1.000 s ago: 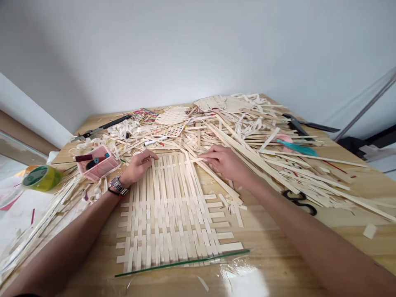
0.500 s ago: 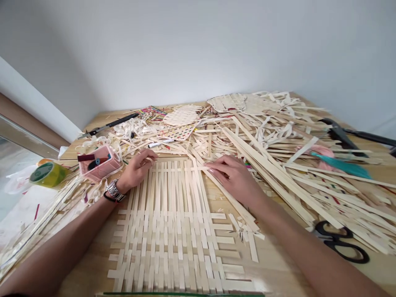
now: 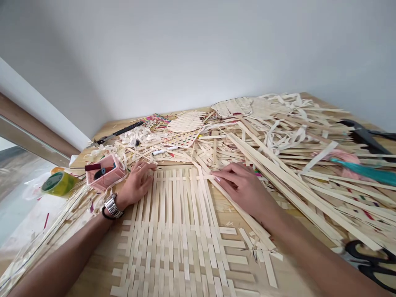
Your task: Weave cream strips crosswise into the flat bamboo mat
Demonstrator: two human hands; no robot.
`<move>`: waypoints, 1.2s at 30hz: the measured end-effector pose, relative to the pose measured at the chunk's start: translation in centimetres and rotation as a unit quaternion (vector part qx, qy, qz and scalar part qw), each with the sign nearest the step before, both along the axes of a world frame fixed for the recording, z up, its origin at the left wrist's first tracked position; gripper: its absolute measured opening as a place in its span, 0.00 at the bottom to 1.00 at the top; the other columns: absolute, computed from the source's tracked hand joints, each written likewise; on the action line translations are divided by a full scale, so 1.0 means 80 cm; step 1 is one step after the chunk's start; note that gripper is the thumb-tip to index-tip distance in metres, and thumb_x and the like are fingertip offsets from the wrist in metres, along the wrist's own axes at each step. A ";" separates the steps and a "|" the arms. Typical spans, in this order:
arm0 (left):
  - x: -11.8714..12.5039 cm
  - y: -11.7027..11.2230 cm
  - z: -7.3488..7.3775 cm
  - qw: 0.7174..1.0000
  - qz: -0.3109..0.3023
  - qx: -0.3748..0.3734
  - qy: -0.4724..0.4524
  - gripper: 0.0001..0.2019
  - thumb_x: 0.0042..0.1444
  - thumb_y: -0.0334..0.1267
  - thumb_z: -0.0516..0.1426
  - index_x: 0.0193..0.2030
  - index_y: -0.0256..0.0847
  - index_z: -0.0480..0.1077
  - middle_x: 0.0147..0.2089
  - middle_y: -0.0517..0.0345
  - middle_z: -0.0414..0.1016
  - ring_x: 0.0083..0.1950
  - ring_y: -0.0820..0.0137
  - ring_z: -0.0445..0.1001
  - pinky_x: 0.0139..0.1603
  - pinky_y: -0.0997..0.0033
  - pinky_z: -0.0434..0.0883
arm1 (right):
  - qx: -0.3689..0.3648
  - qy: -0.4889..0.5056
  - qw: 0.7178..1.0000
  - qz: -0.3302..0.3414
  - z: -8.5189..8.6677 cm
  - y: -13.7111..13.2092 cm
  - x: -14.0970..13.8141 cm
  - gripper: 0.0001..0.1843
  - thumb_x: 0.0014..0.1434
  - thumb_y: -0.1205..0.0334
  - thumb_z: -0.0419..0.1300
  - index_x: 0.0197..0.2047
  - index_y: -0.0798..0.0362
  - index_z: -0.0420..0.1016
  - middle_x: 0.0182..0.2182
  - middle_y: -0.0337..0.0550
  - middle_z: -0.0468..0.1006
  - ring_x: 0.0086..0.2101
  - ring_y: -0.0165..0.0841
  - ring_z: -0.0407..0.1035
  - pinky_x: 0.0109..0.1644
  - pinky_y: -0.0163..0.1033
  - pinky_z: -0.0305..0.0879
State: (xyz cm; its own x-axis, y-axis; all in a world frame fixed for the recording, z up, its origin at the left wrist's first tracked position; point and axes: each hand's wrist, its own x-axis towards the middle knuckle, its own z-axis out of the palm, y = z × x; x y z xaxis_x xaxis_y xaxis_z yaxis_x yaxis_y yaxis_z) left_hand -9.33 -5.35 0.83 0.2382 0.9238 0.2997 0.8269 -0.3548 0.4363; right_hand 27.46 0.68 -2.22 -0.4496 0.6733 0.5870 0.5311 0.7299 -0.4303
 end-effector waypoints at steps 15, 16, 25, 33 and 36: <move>-0.003 0.002 0.005 0.995 -0.061 -0.008 -0.084 0.19 0.59 0.22 0.53 0.54 0.43 0.72 0.55 0.50 0.73 0.59 0.59 0.73 0.65 0.53 0.72 | 0.061 -0.045 0.997 0.004 0.007 -0.009 0.000 0.13 0.72 0.68 0.60 0.54 0.46 0.81 0.42 0.47 0.83 0.40 0.40 0.77 0.47 0.50 0.72; -0.003 0.002 0.004 0.994 -0.064 -0.009 -0.085 0.20 0.59 0.21 0.53 0.54 0.43 0.72 0.55 0.49 0.73 0.59 0.59 0.73 0.64 0.54 0.73 | 0.063 -0.053 0.997 0.008 0.008 -0.012 -0.002 0.13 0.72 0.68 0.60 0.55 0.47 0.81 0.42 0.47 0.83 0.41 0.41 0.77 0.48 0.50 0.72; -0.007 0.004 0.002 0.995 -0.077 -0.004 -0.070 0.26 0.53 0.17 0.51 0.55 0.43 0.71 0.54 0.51 0.73 0.59 0.59 0.74 0.63 0.55 0.74 | 0.061 -0.039 0.995 0.062 -0.004 -0.016 -0.007 0.15 0.71 0.71 0.61 0.58 0.50 0.80 0.42 0.44 0.80 0.41 0.36 0.76 0.46 0.45 0.72; -0.008 0.005 -0.004 0.995 -0.022 0.043 -0.087 0.26 0.50 0.16 0.50 0.52 0.41 0.73 0.51 0.53 0.72 0.51 0.64 0.74 0.55 0.61 0.75 | 0.047 -0.038 0.998 0.023 -0.001 -0.014 -0.003 0.12 0.72 0.67 0.62 0.54 0.51 0.84 0.40 0.44 0.81 0.41 0.37 0.76 0.45 0.46 0.69; -0.008 0.005 -0.005 0.994 0.000 0.044 -0.099 0.23 0.54 0.17 0.51 0.50 0.41 0.73 0.49 0.54 0.73 0.47 0.66 0.74 0.51 0.63 0.75 | 0.029 -0.029 0.999 0.024 -0.001 -0.014 -0.001 0.12 0.72 0.66 0.62 0.54 0.50 0.85 0.40 0.44 0.81 0.40 0.36 0.75 0.43 0.45 0.68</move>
